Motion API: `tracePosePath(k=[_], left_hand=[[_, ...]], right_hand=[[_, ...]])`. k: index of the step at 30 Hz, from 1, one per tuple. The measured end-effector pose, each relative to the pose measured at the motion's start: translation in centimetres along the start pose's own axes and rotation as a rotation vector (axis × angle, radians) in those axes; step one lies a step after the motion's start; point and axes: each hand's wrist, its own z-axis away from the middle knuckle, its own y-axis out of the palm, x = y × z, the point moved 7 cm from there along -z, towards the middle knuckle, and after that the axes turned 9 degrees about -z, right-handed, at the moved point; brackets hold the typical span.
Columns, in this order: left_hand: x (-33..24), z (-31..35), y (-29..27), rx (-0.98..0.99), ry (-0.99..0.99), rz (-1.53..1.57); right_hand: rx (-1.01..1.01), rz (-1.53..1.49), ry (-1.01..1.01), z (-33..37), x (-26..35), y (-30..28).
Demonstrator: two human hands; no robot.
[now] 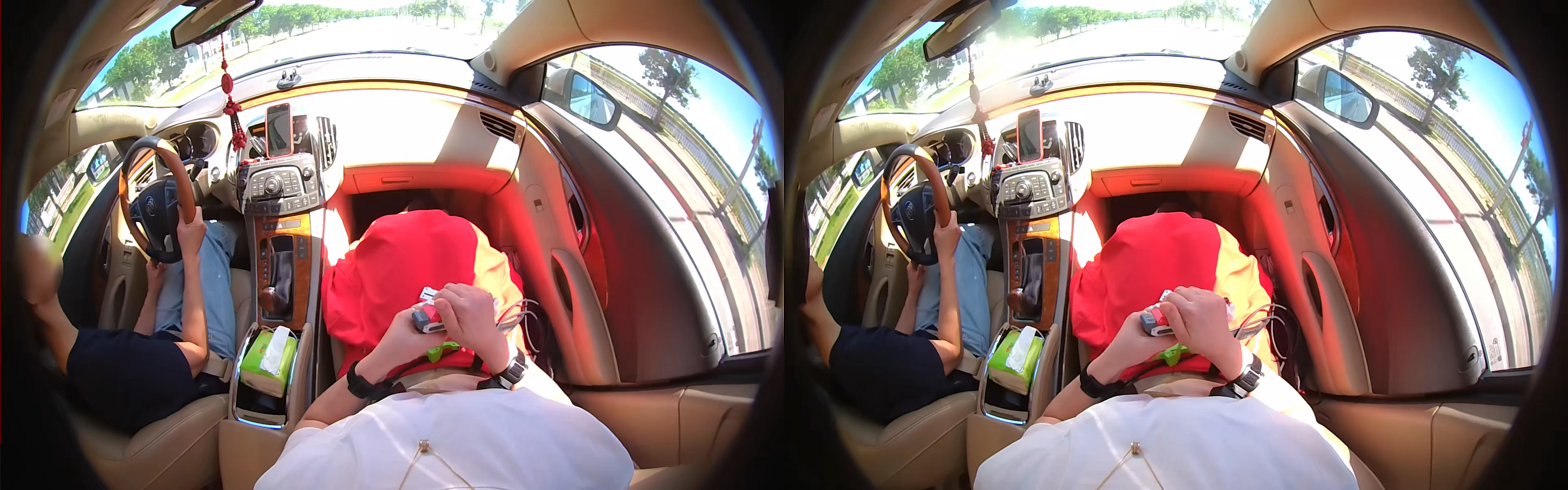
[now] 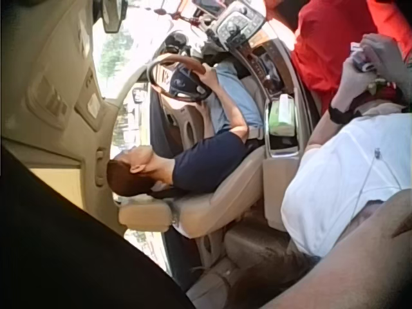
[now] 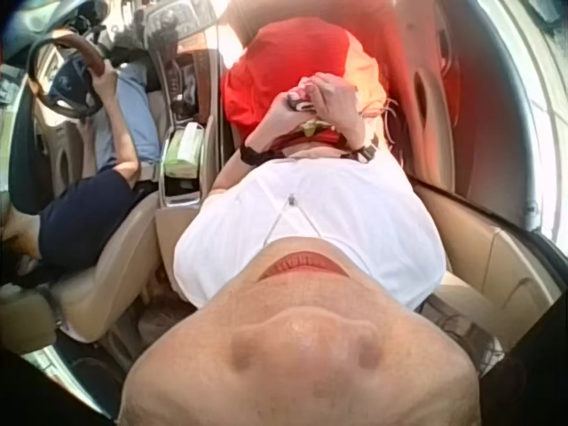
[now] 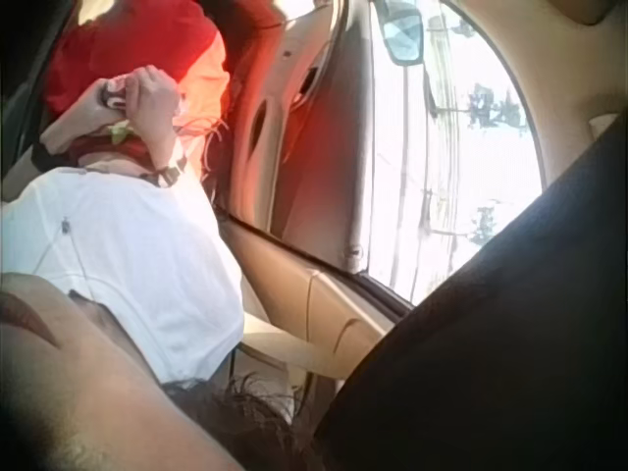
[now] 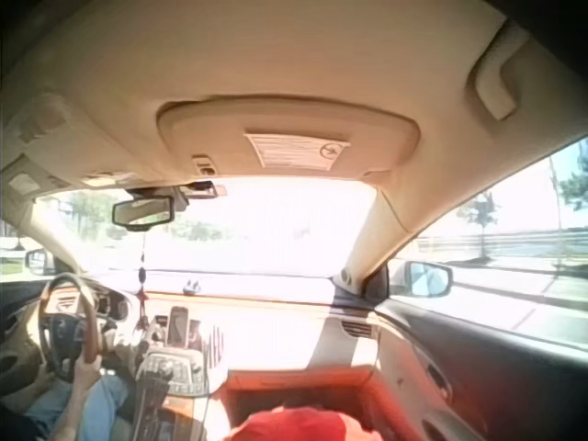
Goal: Assembling and cleaning components of a plastic toy gun.
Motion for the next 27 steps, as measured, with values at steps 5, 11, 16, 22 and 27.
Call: tracePosePath(k=[5,11,16,22,27], left_hand=[[-2.0,1.3,-1.3,-0.027,0.116,-0.019],[-3.0,2.1,-1.5,-0.025,0.132,-0.059],[-4.1,2.3,-0.4,-0.095,0.243,-0.26],[-5.1,1.9,-0.2,-0.121,0.338,-0.425],[-4.7,1.0,-0.8,-0.046,0.278,-0.161]], right_hand=[[-0.104,-0.026,0.097,1.4,-1.9,-1.0],[-0.192,-0.045,0.118,1.9,-2.5,-2.0],[-0.291,-0.242,0.197,3.4,-5.1,-2.0],[-0.546,-0.715,0.665,5.1,-10.1,-1.6],[-0.738,-1.766,0.714,7.3,-15.7,0.2]])
